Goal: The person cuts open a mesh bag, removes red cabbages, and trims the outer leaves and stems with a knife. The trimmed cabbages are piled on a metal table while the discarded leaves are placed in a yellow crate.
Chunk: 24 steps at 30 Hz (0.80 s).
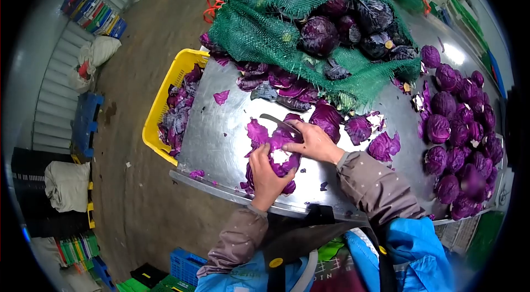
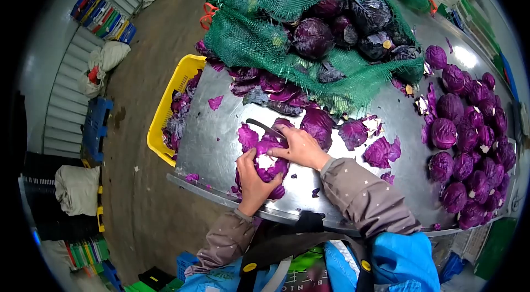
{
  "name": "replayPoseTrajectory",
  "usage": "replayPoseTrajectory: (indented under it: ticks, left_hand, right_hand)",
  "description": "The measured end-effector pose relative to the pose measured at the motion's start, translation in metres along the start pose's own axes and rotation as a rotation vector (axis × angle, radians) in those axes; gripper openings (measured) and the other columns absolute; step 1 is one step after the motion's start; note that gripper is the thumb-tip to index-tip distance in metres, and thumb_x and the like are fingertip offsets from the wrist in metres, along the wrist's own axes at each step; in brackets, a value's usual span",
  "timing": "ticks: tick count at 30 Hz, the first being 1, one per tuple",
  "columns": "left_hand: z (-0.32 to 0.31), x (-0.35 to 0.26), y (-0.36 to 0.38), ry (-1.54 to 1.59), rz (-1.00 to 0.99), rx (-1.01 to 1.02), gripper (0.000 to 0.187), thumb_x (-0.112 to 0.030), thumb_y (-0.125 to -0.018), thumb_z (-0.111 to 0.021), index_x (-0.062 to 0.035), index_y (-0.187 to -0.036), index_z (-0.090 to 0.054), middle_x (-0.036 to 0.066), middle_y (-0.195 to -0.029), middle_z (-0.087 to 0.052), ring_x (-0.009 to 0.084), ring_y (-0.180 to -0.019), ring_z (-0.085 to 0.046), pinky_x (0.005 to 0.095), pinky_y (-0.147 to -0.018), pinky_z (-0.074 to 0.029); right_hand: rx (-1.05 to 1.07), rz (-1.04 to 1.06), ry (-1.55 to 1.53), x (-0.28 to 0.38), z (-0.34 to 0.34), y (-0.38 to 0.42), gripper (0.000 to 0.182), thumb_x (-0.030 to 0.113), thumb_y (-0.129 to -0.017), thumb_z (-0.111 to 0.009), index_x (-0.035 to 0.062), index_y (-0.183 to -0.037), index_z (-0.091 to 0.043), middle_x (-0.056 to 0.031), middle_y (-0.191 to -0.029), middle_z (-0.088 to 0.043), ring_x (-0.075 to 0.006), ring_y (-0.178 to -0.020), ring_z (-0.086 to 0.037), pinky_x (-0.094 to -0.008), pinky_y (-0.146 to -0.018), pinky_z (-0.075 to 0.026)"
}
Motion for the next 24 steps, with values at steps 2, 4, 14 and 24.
replayPoseTrajectory:
  ticks: [2, 4, 14, 24]
  left_hand:
    - [0.003, 0.008, 0.008, 0.107, 0.019, 0.03, 0.083, -0.021, -0.06, -0.079, 0.0009, -0.127, -0.035, 0.019, -0.118, -0.038, 0.0356, -0.113, -0.039, 0.0437, -0.097, -0.034]
    - [0.01, 0.015, 0.018, 0.175, 0.054, 0.058, 0.088, -0.02, -0.06, -0.079, -0.0005, -0.131, -0.03, 0.019, -0.12, -0.037, 0.0345, -0.118, -0.037, 0.0417, -0.101, -0.033]
    - [0.026, 0.005, -0.014, -0.02, 0.165, 0.328, 0.08, -0.024, -0.061, -0.082, -0.0047, -0.128, -0.043, 0.016, -0.113, -0.045, 0.0319, -0.102, -0.052, 0.0377, -0.089, -0.044]
    - [0.032, 0.036, -0.009, 0.518, 0.3, 0.019, 0.073, -0.028, -0.069, -0.08, -0.0023, -0.124, -0.04, 0.015, -0.112, -0.042, 0.0291, -0.107, -0.044, 0.0388, -0.095, -0.036]
  right_hand:
    - [-0.009, -0.232, 0.037, -0.021, -0.006, -0.006, 0.037, 0.026, -0.08, -0.066, -0.0001, -0.105, -0.06, -0.0225, -0.079, -0.064, -0.0382, -0.077, -0.063, -0.0457, -0.071, -0.05]
    - [-0.005, -0.245, 0.029, -0.042, -0.013, -0.002, 0.029, 0.02, -0.079, -0.065, -0.0011, -0.098, -0.061, -0.0217, -0.073, -0.063, -0.0378, -0.073, -0.063, -0.047, -0.067, -0.049]
    - [-0.206, -0.306, -0.272, -0.006, -0.014, 0.009, 0.026, 0.018, -0.08, -0.063, -0.0013, -0.098, -0.061, -0.0189, -0.073, -0.063, -0.0289, -0.061, -0.062, -0.0399, -0.058, -0.048]
    - [-0.149, 0.077, 0.035, 0.062, -0.001, 0.035, 0.059, 0.029, -0.07, -0.076, 0.0029, -0.115, -0.047, -0.0157, -0.093, -0.059, -0.0324, -0.076, -0.061, -0.0385, -0.061, -0.05]
Point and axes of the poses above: each hand's wrist, its own y-axis away from the middle knuckle, its own z-axis out of the back of the hand, x = y × z, the point moved 5 cm from there along -y, towards the middle knuckle
